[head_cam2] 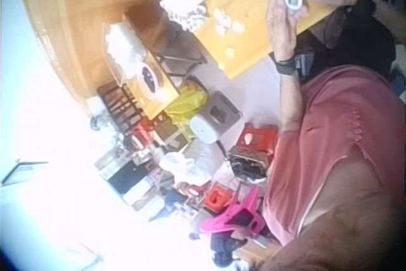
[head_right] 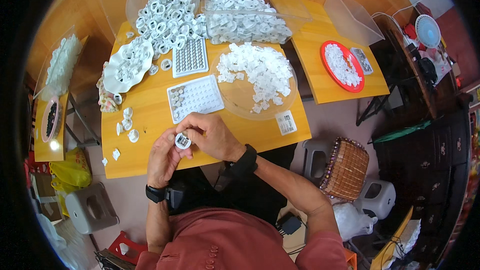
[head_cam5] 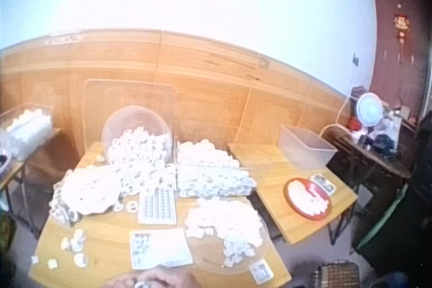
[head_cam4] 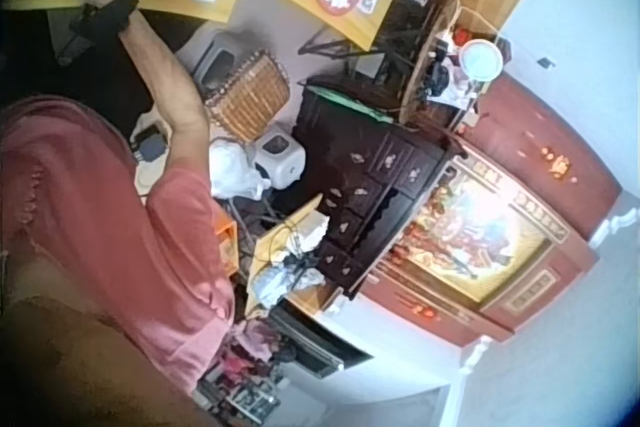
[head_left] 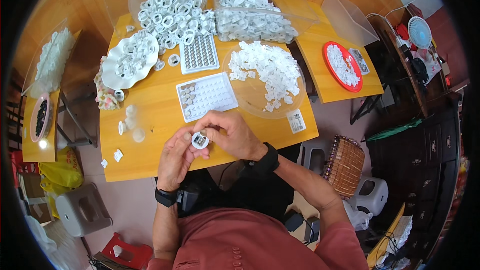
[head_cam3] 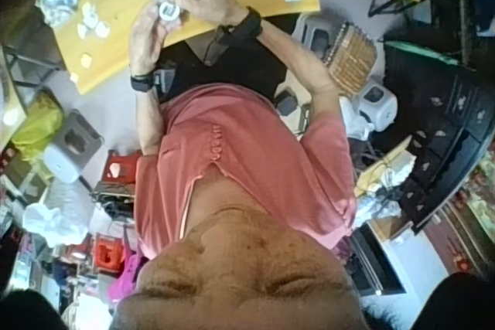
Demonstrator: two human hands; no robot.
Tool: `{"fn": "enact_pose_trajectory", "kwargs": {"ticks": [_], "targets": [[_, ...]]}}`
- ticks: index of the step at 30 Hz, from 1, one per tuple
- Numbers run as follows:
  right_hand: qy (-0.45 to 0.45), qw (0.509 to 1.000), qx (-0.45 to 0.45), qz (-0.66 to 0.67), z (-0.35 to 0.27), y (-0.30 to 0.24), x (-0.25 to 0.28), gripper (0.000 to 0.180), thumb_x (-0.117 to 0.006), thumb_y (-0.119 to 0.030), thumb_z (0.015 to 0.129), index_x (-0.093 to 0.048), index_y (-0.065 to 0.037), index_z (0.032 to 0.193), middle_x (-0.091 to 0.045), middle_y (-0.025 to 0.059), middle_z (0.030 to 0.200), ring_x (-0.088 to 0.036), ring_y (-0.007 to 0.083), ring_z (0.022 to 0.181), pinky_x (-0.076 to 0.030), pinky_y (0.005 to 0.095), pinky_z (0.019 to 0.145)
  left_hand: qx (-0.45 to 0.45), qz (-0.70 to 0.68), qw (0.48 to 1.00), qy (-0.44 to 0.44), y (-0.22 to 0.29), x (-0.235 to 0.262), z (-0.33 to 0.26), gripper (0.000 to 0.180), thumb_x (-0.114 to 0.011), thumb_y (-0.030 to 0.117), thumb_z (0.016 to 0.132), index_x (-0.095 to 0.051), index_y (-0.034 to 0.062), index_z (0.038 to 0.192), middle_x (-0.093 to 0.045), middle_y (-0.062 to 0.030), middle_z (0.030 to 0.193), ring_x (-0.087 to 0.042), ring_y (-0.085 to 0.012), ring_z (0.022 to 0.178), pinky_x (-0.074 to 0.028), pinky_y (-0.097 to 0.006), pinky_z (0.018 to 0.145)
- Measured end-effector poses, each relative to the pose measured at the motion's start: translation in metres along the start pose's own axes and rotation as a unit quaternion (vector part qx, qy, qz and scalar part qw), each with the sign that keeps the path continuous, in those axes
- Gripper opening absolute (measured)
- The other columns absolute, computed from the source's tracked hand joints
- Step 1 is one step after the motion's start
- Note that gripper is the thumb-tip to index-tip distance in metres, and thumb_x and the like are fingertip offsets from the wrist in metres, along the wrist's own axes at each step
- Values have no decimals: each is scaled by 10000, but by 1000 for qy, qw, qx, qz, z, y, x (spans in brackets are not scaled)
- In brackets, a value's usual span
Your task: Manually assembling small white plastic components by inserting inner parts into outer shells on a work table.
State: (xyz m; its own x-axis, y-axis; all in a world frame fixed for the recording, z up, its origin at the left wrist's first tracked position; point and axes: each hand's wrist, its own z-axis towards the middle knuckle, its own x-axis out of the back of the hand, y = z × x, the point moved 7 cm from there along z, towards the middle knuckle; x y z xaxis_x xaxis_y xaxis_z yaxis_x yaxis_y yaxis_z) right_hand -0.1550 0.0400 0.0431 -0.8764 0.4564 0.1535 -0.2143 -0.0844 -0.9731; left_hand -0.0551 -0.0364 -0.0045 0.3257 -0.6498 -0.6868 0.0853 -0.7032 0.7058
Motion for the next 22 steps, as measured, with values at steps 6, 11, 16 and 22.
{"fn": "enact_pose_trajectory", "kwargs": {"ticks": [6, 11, 16, 22], "targets": [[36, 999, -8, -16, 0, -3, 4, 89, -560, 4, 865, -621, 19, 929, -627, 33, 763, -567, 62, 664, -464, 228, 601, -6, 1, 1000, -4, 0, 3, -1, 286, -449, 144, 979, -521, -66, 1159, -633, -156, 970, -654, -220, 797, -552, -320, 743], [67, 996, -28, 55, -3, 9, -4, 77, -579, -25, 863, -624, 15, 912, -621, 24, 725, -547, 49, 603, -444, 218, 542, -17, -5, 1000, 19, 2, 0, -2, 247, -461, 104, 966, -528, -65, 1134, -632, -156, 971, -656, -227, 801, -551, -329, 764], [38, 996, -77, 24, -1, 15, -7, 91, -578, -35, 904, -597, 14, 979, -598, -6, 766, -529, 21, 648, -438, 189, 561, -23, -5, 1000, 18, 1, 2, -1, 225, -493, 90, 952, -536, -53, 1120, -627, -139, 961, -651, -220, 805, -551, -327, 759], [55, 997, -31, 32, -2, 9, -2, 121, -582, -109, 917, -605, -8, 980, -619, 10, 788, -589, 44, 715, -475, 186, 626, -34, -25, 999, -18, -4, 9, 3, 263, -552, 131, 934, -535, -24, 1147, -619, -117, 969, -631, -187, 834, -549, -301, 730]]}}
